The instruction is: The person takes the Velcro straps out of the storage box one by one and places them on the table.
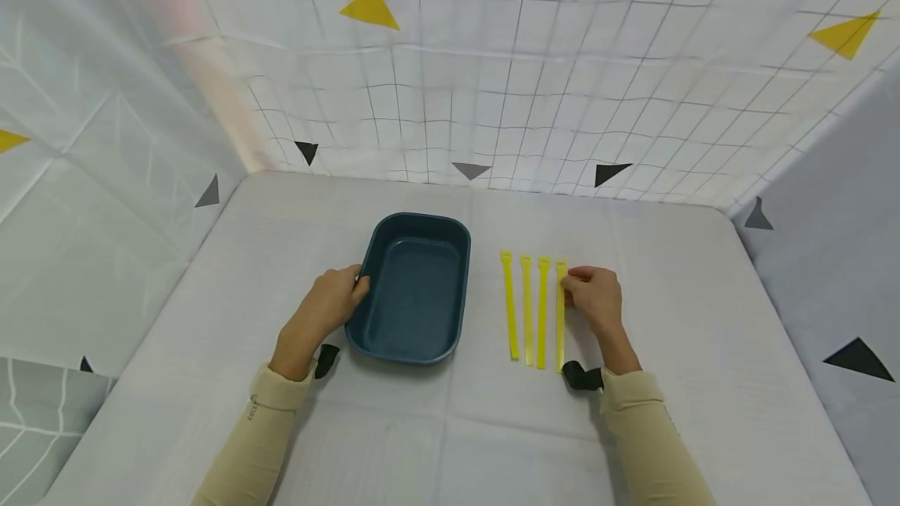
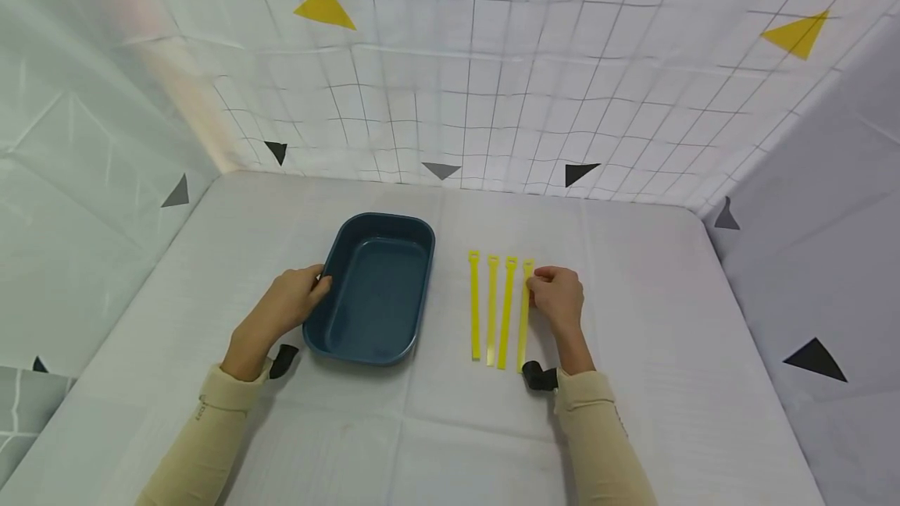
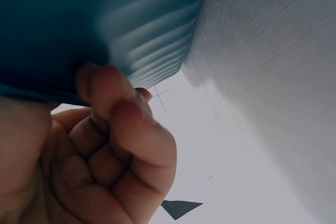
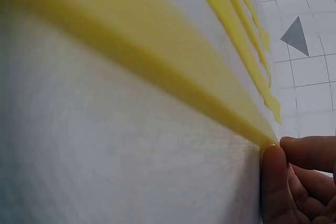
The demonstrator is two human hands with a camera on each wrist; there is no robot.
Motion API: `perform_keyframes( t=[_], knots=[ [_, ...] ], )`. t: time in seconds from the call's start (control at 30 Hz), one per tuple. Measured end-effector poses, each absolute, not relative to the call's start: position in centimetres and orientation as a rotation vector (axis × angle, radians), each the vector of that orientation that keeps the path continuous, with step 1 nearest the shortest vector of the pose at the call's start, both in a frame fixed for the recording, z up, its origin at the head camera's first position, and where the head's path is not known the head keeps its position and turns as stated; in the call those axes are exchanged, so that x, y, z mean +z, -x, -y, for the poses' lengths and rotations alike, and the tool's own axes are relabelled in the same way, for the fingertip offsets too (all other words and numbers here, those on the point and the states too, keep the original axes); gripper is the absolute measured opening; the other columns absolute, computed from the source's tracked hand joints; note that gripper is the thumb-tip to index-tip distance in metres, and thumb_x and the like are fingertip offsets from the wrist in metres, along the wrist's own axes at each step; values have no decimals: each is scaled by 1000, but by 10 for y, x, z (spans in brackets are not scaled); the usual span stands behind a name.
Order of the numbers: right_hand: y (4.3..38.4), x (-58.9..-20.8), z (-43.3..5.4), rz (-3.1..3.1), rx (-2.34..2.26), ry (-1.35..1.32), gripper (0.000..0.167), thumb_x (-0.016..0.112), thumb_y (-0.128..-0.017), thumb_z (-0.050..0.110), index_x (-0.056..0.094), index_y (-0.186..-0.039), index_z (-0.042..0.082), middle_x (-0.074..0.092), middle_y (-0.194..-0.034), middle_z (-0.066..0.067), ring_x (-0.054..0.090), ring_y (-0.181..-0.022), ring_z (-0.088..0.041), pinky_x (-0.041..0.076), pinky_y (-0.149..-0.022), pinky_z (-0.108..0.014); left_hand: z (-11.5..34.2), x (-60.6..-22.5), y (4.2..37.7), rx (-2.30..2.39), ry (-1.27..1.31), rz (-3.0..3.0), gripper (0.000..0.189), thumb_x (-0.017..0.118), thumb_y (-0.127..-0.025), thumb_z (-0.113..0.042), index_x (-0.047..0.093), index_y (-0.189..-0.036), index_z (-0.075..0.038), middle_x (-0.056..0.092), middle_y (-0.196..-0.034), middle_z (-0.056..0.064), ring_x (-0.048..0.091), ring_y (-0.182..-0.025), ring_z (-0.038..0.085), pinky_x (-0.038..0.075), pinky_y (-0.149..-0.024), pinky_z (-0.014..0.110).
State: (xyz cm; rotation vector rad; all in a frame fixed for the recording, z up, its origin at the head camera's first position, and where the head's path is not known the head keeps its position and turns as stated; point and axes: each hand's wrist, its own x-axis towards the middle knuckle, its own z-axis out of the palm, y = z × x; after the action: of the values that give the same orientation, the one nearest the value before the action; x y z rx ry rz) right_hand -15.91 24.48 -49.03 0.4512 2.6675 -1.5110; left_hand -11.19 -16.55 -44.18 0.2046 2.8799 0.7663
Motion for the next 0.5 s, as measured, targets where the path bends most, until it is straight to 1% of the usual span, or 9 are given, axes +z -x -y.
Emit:
perform_keyframes(
  t=[0.1, 0.2, 0.27, 0.4, 0.5],
  knots=[
    [160, -490, -244, -2754, -1395, -438, 33, 62, -92, 10, 65, -119, -8, 68, -102, -23, 64, -62, -15, 50, -54, -20, 166, -442, 112, 769, -205, -2879, 21, 47, -104, -16, 58, -96, 1, 51, -69, 6, 49, -60, 21, 43, -58, 35],
    [159, -489, -243, -2827, -1306, -405, 33, 62, -90, 10, 66, -117, -8, 70, -99, -23, 62, -59, -16, 48, -54, -23, 167, -445, 113, 771, -218, -2883, 21, 47, -104, -16, 56, -93, -1, 50, -67, 5, 48, -59, 20, 42, -57, 34],
    [159, -488, -242, -2860, -1259, -389, 33, 61, -90, 10, 66, -117, -8, 70, -98, -23, 62, -59, -19, 47, -54, -25, 167, -446, 113, 768, -221, -2889, 22, 47, -104, -17, 55, -90, -2, 49, -66, 5, 48, -58, 19, 41, -57, 34],
    [157, -487, -242, -2908, -1201, -395, 33, 57, -91, 13, 67, -116, -6, 69, -101, -22, 63, -72, -26, 46, -59, -29, 169, -446, 113, 761, -230, -2896, 22, 47, -104, -17, 55, -90, -3, 49, -66, 5, 48, -58, 20, 42, -57, 34],
    [155, -486, -242, -2921, -1207, -403, 31, 54, -94, 16, 68, -113, -4, 69, -101, -20, 62, -80, -29, 45, -64, -33, 169, -445, 113, 746, -217, -2895, 22, 47, -104, -17, 55, -90, -3, 49, -67, 5, 48, -59, 20, 42, -57, 34]
  ],
)
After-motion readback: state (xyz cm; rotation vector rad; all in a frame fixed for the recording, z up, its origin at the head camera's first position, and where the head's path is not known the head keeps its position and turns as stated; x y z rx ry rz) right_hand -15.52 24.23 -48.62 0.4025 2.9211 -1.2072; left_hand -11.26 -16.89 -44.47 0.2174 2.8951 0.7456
